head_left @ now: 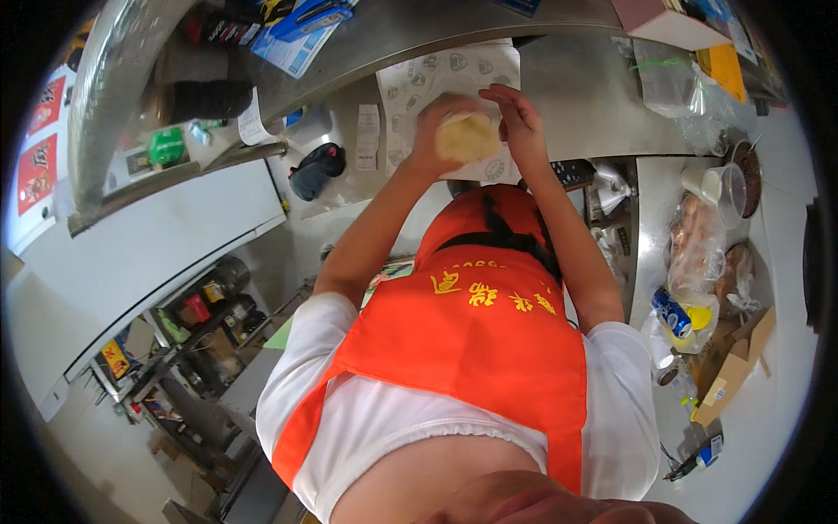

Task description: The person mixes chopped vegetables and seasonings in a metal bowl, then spreads the mixture onto thin flatbreads laid on a wooden board. They fold the flatbreads into wraps and place them into paper packaging.

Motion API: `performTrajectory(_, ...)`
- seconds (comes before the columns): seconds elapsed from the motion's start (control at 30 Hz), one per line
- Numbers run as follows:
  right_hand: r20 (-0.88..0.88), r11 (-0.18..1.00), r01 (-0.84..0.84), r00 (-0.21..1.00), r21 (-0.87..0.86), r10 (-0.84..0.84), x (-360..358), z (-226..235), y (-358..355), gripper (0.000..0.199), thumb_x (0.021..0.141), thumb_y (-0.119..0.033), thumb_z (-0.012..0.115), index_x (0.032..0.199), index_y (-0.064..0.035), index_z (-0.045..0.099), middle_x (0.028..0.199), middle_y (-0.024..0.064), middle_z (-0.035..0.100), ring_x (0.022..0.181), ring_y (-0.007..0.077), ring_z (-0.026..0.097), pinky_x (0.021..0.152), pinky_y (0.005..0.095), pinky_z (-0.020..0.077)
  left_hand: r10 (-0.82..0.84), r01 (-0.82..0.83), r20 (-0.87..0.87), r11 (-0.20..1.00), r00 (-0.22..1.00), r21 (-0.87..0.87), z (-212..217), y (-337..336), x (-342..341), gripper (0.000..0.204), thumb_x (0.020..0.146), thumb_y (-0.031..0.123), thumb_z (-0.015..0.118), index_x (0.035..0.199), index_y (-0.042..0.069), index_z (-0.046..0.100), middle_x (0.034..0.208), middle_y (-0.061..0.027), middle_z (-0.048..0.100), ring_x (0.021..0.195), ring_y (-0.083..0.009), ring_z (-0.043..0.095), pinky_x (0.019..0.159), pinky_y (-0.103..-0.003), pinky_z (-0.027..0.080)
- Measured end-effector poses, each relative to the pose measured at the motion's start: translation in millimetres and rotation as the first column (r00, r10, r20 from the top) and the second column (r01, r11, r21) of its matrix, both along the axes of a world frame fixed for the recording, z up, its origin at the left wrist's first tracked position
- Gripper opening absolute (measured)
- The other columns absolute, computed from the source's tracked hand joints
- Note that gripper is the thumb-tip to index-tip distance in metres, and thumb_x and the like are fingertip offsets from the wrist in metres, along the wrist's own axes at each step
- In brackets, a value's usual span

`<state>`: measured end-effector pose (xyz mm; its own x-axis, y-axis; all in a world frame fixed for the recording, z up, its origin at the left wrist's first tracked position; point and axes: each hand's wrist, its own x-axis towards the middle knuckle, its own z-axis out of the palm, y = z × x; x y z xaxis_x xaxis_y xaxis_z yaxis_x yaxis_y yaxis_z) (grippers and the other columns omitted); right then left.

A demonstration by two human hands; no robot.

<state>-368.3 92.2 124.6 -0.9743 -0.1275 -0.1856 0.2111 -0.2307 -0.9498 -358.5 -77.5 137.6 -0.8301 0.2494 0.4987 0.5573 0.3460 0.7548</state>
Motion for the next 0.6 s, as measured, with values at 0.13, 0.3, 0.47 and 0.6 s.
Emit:
performTrajectory(0.13, -0.166, 0.986, 0.132, 0.975, -0.101, -0.148, 2.7, -24.6, 5.7, 0.026, 0.1, -0.008, 0.043, 0.12, 0.0007, 0.057, 0.118, 0.0087, 0.065, 0.099, 0.0139, 0.059, 0.089, 0.0279, 0.0468, 0.072, 0.0, 0.171, 0.921, 0.983, -0.39, -58.2, -1.8, -37.3, 0.054, 0.066, 0.014, 0.077, 0.117, 0.009, 0.059, 0.105, -0.0131, 0.068, 0.096, -0.0315, 0.066, 0.081, -0.04, 0.052)
performTrajectory(0.3, -0.31, 0.904, 0.057, 0.947, 0.425, 0.086, 3.4, -21.6, -12.4, 0.024, 0.099, -0.007, 0.047, 0.118, 0.0006, 0.059, 0.111, 0.01, 0.069, 0.101, 0.0162, 0.063, 0.091, 0.0283, 0.0473, 0.252, 0.265, 0.485, 0.589, 0.838, -0.764, -73.4, -6.3, -65.4, 0.06, 0.076, 0.032, 0.07, 0.129, 0.009, 0.053, 0.108, -0.0169, 0.068, 0.1, -0.033, 0.065, 0.088, -0.042, 0.051)
performTrajectory(0.47, -0.287, 0.971, 0.193, 0.947, 0.144, -0.146, -9.4, -21.0, -17.1, 0.023, 0.094, -0.007, 0.051, 0.113, -0.0021, 0.062, 0.107, 0.0151, 0.068, 0.101, 0.0231, 0.065, 0.09, 0.0305, 0.0479, 0.175, 0.304, 0.497, 0.606, 0.85, -0.735, -62.5, 14.3, -61.4, 0.053, 0.086, 0.035, 0.061, 0.125, 0.001, 0.054, 0.125, -0.0195, 0.058, 0.119, -0.0312, 0.055, 0.098, -0.049, 0.041)
performTrajectory(0.6, -0.364, 0.905, 0.131, 0.931, 0.404, 0.028, -10.1, -23.7, -16.3, 0.026, 0.09, -0.006, 0.052, 0.114, -0.0011, 0.062, 0.106, 0.0138, 0.069, 0.097, 0.0275, 0.066, 0.087, 0.0326, 0.0493, 0.021, 0.069, 0.098, 0.558, 0.995, -0.827, -111.0, 11.7, -27.5, 0.056, 0.088, 0.03, 0.055, 0.136, 0.004, 0.044, 0.142, -0.0162, 0.043, 0.136, -0.0346, 0.034, 0.108, -0.057, 0.026)
